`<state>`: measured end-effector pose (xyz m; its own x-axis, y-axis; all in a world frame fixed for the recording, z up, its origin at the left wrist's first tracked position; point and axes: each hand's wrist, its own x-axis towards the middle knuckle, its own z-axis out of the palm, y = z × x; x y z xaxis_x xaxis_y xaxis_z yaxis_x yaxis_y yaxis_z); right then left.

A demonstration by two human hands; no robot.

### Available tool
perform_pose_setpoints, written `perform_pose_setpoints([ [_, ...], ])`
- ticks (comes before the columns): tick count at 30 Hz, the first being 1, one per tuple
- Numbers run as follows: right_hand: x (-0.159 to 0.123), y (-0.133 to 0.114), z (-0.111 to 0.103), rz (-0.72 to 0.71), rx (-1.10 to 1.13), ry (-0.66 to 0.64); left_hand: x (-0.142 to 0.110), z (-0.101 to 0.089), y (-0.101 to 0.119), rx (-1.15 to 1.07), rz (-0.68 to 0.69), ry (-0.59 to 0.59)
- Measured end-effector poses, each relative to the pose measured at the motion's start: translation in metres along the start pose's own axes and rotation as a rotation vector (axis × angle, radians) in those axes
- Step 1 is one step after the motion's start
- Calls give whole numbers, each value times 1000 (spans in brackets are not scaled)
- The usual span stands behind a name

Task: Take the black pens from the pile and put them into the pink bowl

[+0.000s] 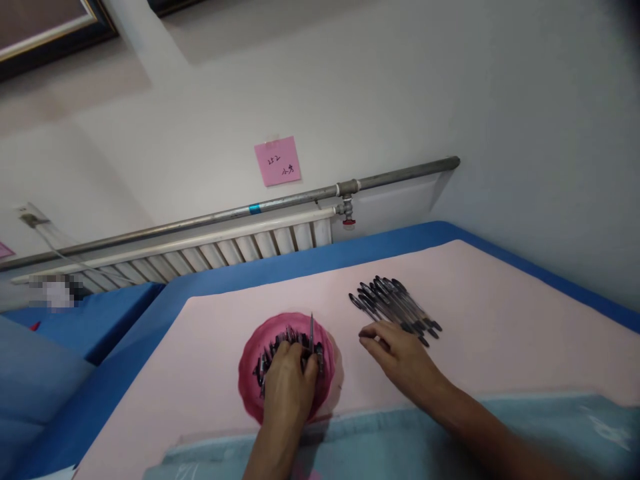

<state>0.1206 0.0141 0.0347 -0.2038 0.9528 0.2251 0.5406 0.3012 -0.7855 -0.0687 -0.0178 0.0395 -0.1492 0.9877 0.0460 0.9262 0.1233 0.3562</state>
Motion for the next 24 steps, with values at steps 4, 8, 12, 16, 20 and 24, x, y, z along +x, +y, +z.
perform_pose_setpoints([
  [4, -4, -20, 0, 250, 525, -84, -13, 1, 2, -111, 204, 107],
  [8, -7, -23, 8, 332, 789, -88, -21, 4, 7, -151, 367, 143],
  [12, -7, -20, 14, 350, 858, 2, -22, 8, 8, -178, 435, 184],
  [16, -5, -21, 10, 377, 916, 140, -20, 10, 4, -138, 444, 201],
  [20, 3, -17, -3, 408, 1012, 311, -13, 4, -7, -130, 387, 197],
  [24, 9, -11, -14, 404, 1051, 406, -8, -10, -18, -228, 146, 226],
])
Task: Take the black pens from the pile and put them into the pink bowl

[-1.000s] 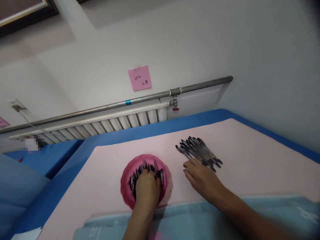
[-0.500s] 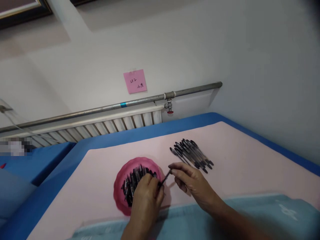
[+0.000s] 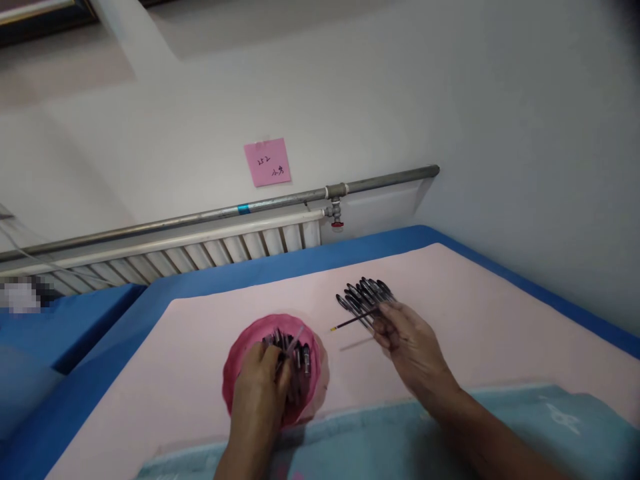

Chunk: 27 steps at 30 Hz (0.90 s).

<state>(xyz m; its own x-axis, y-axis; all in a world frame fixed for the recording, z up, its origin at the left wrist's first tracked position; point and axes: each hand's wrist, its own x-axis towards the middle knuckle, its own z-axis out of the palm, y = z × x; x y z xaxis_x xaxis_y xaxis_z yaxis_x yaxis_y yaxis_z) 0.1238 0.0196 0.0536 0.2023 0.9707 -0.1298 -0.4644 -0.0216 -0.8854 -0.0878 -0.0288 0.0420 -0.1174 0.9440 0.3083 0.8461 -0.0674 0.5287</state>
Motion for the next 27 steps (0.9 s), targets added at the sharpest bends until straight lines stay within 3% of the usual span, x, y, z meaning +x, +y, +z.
perform_pose_setpoints([
  [2, -2, 1, 1, 29, -10, -19, -1, -4, 1, -135, -129, -28],
  [5, -13, 9, 7, 140, -82, -133, -6, -3, 11, -449, -236, -213],
  [8, -26, 20, 16, 250, -149, -270, -11, 0, 24, -591, -177, -393],
  [12, -34, 26, 24, 215, -141, -325, -10, -1, 32, -547, -128, -492],
  [14, -34, 26, 25, 162, -194, -363, -8, -2, 30, -570, -159, -488],
  [16, -29, 25, 23, 33, -404, -373, -6, -1, 25, -612, -212, -456],
  [18, -19, 24, 16, -158, -717, -328, -5, 1, 17, -637, -284, -404],
  [21, 4, 22, -3, -301, -945, -217, -2, 6, 4, -640, -395, -331],
  [27, 27, 20, -31, -436, -1401, -176, 10, 13, -9, -233, -389, -286],
])
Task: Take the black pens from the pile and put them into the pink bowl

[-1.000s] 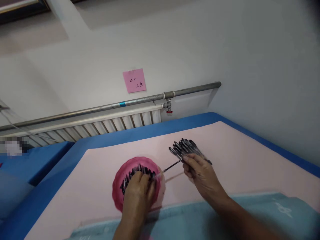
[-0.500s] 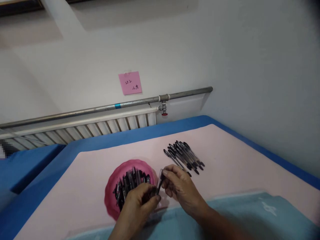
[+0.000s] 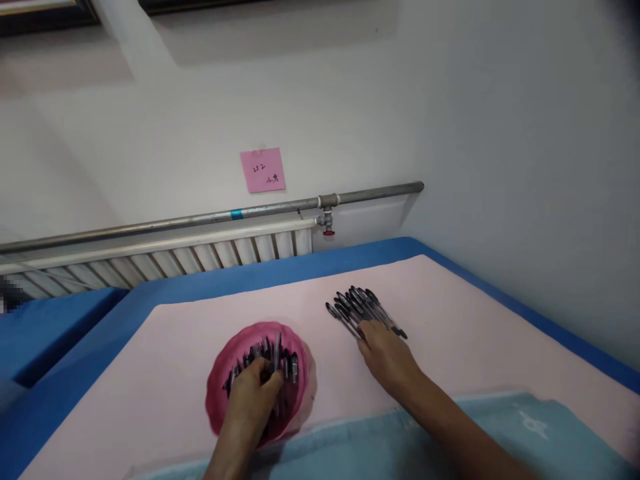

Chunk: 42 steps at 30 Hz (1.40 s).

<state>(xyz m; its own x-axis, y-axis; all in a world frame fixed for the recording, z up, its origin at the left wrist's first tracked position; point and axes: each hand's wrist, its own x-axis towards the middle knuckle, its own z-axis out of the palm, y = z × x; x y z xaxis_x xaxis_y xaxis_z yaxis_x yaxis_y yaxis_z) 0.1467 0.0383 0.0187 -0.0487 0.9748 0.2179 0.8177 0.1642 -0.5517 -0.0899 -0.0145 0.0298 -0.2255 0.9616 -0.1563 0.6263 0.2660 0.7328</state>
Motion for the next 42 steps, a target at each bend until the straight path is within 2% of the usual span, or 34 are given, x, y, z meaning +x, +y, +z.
perform_pose_setpoints([
  [3, -1, -1, 3, -20, -152, -55, 3, 1, 1, 145, 8, 1],
  [8, 3, -5, 5, -11, -281, -128, -1, 0, 1, 101, 38, 12],
  [13, 5, -6, 0, 24, -280, -171, -8, -1, 5, -61, 83, 46],
  [20, 6, -5, -11, 82, -163, -195, -13, -2, 8, -180, 118, 106],
  [23, 0, -14, -17, 87, -74, -187, -15, -1, 10, -357, 93, 105],
  [26, -16, -36, -20, 51, 131, -268, -19, 1, 15, -657, 23, 4],
  [28, -29, -52, -19, 40, 519, -504, -22, 3, 19, -853, -31, -141],
  [29, -35, -59, -18, 60, 630, -605, -24, 4, 21, -935, -53, -215],
  [31, -44, -68, -16, 88, 739, -727, -25, 6, 22, -1065, -73, -279],
  [33, -48, -71, -14, 95, 751, -773, -24, 5, 22, -1136, -81, -235],
  [37, -49, -67, -11, 76, 754, -822, -17, -7, 17, -1157, -93, -21],
  [40, -47, -65, -11, 98, 738, -810, -14, -18, 12, -1007, -101, 90],
  [42, -45, -67, -13, 122, 743, -785, -13, -21, 9, -844, -117, 75],
])
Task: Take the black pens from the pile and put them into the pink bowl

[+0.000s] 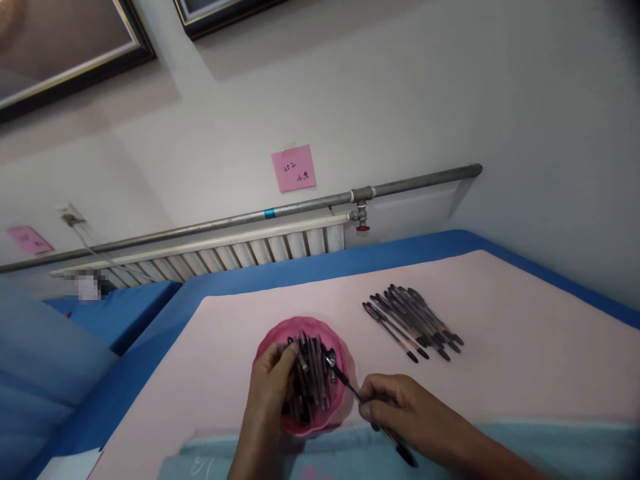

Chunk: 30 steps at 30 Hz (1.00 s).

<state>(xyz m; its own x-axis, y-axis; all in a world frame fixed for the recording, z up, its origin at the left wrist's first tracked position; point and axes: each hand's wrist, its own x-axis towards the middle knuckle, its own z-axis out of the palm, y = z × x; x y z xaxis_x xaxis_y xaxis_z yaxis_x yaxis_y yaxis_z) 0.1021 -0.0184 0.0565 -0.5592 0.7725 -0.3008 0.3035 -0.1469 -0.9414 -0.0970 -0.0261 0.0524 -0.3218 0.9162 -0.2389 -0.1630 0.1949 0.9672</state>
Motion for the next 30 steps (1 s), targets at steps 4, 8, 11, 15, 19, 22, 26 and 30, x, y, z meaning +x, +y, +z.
perform_pose_setpoints([
  [4, 0, -5, -2, 15, 42, 35, 2, 0, -5, 269, 8, -29],
  [8, 0, -3, -1, 12, 94, 9, -1, 5, -5, 260, 106, -26],
  [11, 1, 0, 2, 7, 176, -19, -9, 11, -4, 59, -34, -205],
  [15, 1, 2, 5, 21, 248, -74, -17, 18, -7, -201, -168, -392],
  [19, 1, 2, 6, 63, 264, -123, -18, 22, -12, -300, -182, -390],
  [22, 2, 3, 7, 22, 295, -92, -17, 23, -13, -319, -159, -366],
  [26, 2, 4, 6, -25, 265, -70, -17, 22, -12, -336, -161, -334],
  [30, 1, 1, 7, -13, 214, -169, -15, 20, -11, -385, -150, -299],
])
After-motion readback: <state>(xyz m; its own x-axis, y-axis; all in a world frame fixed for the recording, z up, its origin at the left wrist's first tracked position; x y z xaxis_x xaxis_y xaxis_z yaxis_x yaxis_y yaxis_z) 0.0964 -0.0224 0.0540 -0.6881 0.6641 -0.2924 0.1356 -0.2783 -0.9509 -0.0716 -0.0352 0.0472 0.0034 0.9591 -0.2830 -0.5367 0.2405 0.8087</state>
